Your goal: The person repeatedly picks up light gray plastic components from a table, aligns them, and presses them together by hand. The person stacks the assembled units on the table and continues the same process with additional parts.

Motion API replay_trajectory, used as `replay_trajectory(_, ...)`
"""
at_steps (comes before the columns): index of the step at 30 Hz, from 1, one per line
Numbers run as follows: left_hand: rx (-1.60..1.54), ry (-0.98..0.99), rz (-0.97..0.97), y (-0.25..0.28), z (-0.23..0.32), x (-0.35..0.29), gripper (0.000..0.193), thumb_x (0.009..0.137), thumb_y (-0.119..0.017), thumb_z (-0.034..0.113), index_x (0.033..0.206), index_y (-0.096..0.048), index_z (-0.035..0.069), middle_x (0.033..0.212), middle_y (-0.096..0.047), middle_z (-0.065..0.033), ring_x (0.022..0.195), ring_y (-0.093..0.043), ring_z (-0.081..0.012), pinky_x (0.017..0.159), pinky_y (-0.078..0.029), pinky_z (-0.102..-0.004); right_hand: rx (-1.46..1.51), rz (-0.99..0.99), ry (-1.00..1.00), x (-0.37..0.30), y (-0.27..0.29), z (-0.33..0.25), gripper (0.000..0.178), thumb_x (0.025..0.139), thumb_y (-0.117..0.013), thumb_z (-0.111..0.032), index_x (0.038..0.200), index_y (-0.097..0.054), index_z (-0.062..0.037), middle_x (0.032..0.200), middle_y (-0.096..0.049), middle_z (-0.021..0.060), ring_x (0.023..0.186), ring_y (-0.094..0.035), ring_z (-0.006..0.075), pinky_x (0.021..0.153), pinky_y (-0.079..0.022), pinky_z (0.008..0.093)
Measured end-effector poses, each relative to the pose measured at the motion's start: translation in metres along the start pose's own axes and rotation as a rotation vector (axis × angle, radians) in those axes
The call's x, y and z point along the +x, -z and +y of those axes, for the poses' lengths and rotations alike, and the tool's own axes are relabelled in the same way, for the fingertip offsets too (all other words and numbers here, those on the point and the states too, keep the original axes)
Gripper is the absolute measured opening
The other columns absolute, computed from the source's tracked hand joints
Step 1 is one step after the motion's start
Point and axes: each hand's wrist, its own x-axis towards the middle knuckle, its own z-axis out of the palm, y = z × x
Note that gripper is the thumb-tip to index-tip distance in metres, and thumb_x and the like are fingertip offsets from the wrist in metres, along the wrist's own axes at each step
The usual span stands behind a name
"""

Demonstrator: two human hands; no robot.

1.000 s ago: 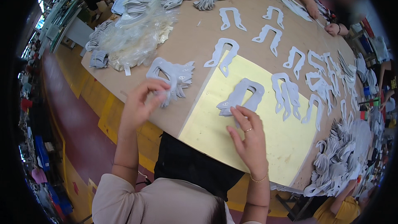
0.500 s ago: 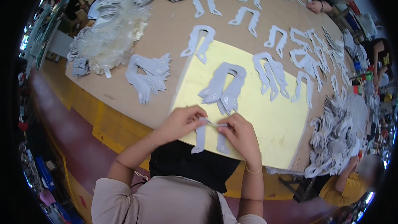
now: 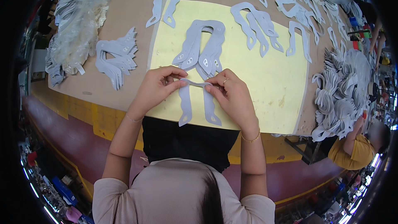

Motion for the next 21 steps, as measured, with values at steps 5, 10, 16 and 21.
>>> replay_trajectory(5, 0.036, -0.037, 0.012, 0.0011, -0.0035, 0.0005, 0.021, 0.085, -0.077, 0.007, 0.103, -0.074, -0.001, 0.082, -0.068, -0.0034, 0.066, -0.051, -0.0058, 0.061, -0.043, -0.0224, 0.001, 0.001, -0.006, 0.0014, -0.0008, -0.0004, 0.015, 0.086, -0.073, -0.008, 0.099, -0.073, 0.0009, 0.084, -0.060, 0.0044, 0.067, -0.053, 0.0111, 0.062, -0.043, 0.0246)
replay_trajectory(10, 0.082, -0.104, 0.017, 0.0022, -0.0037, 0.0000, 0.019, 0.085, -0.076, 0.007, 0.102, -0.075, -0.001, 0.085, -0.069, -0.0052, 0.071, -0.057, -0.0088, 0.065, -0.046, -0.0233, 0.004, 0.003, 0.019, 0.0010, 0.0005, 0.0000, 0.017, 0.088, -0.071, -0.012, 0.100, -0.074, -0.0009, 0.084, -0.059, 0.0074, 0.067, -0.058, 0.0175, 0.064, -0.047, 0.0299)
replay_trajectory(16, 0.092, -0.114, 0.014, 0.0025, -0.0037, -0.0015, 0.018, 0.085, -0.075, 0.006, 0.102, -0.075, 0.000, 0.088, -0.067, -0.0050, 0.076, -0.059, -0.0107, 0.068, -0.047, -0.0235, 0.042, -0.024, 0.042, 0.0021, 0.0021, 0.0066, 0.015, 0.088, -0.069, -0.011, 0.100, -0.076, -0.0042, 0.086, -0.061, 0.0072, 0.071, -0.060, 0.0182, 0.066, -0.047, 0.0307)
replay_trajectory(21, 0.094, -0.115, 0.009, 0.0032, -0.0003, -0.0021, 0.015, 0.085, -0.074, 0.006, 0.099, -0.075, -0.001, 0.089, -0.068, -0.0053, 0.077, -0.059, -0.0111, 0.068, -0.047, -0.0234, 0.036, -0.062, 0.006, 0.0035, 0.0061, 0.0053, 0.016, 0.088, -0.071, -0.011, 0.101, -0.077, -0.0047, 0.086, -0.061, 0.0046, 0.073, -0.058, 0.0135, 0.067, -0.047, 0.0273)
